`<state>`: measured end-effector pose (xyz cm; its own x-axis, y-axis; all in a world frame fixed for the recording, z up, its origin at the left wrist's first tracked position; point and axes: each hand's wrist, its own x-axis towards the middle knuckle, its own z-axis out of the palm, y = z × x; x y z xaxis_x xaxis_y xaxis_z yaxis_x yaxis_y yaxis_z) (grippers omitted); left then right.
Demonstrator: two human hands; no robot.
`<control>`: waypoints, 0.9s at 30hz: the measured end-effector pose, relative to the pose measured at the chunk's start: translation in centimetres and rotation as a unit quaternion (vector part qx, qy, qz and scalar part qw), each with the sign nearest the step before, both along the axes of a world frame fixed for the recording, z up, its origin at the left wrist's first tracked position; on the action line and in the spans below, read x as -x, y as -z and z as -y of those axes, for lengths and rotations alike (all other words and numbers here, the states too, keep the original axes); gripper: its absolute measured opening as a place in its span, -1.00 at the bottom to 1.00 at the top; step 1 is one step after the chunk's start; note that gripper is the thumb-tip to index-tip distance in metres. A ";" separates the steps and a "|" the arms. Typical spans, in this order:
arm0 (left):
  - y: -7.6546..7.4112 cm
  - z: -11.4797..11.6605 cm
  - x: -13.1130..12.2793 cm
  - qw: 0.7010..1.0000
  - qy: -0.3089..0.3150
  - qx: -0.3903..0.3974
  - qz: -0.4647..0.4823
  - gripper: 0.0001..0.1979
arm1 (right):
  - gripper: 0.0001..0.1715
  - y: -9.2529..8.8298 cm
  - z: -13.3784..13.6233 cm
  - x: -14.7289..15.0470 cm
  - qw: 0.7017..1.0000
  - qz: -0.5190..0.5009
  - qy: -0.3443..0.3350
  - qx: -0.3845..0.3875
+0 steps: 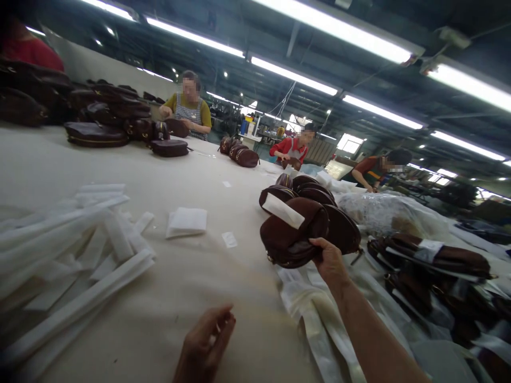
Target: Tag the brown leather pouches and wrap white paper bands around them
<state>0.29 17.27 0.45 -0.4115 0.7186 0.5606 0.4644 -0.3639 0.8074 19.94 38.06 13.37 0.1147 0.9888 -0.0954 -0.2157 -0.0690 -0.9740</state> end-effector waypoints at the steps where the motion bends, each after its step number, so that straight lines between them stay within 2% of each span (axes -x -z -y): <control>1: -1.1 -0.1 1.4 0.998 -0.043 0.010 0.042 -0.78 | -0.88 -1.2 1.6 0.0 1.000 0.012 -0.020 -0.002; 3: -3.6 -0.1 4.6 0.984 -0.140 0.015 0.106 -0.71 | -0.82 -3.7 5.1 0.0 0.997 0.035 -0.070 0.001; 5: -6.3 0.4 7.4 0.962 -0.221 -0.024 0.160 -0.66 | -0.73 -5.6 8.8 -0.1 0.989 0.061 -0.136 0.016; 7: -9.2 1.9 9.0 0.955 -0.228 -0.067 0.179 -0.66 | -0.66 -6.7 12.4 0.0 0.965 0.101 -0.238 0.047; 8: -10.7 3.1 9.2 0.961 -0.211 -0.074 0.163 -0.68 | -0.65 -6.9 14.1 0.0 0.944 0.125 -0.299 0.066; 10: -13.6 6.0 8.6 0.987 -0.134 -0.059 0.072 -0.75 | -0.64 -6.6 16.9 0.4 0.888 0.174 -0.414 0.101; 12: -15.9 9.1 7.3 0.999 -0.009 -0.033 -0.036 -0.79 | -0.64 -5.7 19.1 1.0 0.829 0.218 -0.499 0.127; 14: -17.2 11.6 6.0 0.982 0.129 0.034 -0.133 -0.70 | -0.65 -4.7 20.7 2.0 0.771 0.257 -0.565 0.141; 16: -17.3 13.1 5.0 0.937 0.245 0.138 -0.207 -0.47 | -0.67 -3.9 21.5 3.1 0.729 0.284 -0.608 0.136; 17: -17.0 13.5 4.7 0.910 0.286 0.192 -0.232 -0.37 | -0.67 -3.6 21.8 3.6 0.719 0.296 -0.617 0.124; 19: -15.8 13.9 4.4 0.876 0.313 0.280 -0.236 -0.32 | -0.64 -3.3 22.1 4.3 0.718 0.327 -0.609 0.082; 21: -14.7 13.9 4.3 0.876 0.292 0.333 -0.193 -0.39 | -0.57 -3.3 22.5 4.4 0.731 0.366 -0.575 0.008; 23: -13.9 14.0 4.2 0.890 0.262 0.340 -0.153 -0.42 | -0.53 -3.5 23.5 4.0 0.741 0.408 -0.525 -0.091; 27: -13.2 15.6 3.6 0.905 0.264 0.263 -0.205 -0.52 | -0.65 -3.4 27.0 1.5 0.720 0.447 -0.441 -0.296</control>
<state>-3.34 1.68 13.69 0.2322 0.9663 0.1108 0.6382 -0.2374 0.7323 18.40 11.10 16.80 -0.8288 0.5515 0.0943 0.3888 0.6889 -0.6117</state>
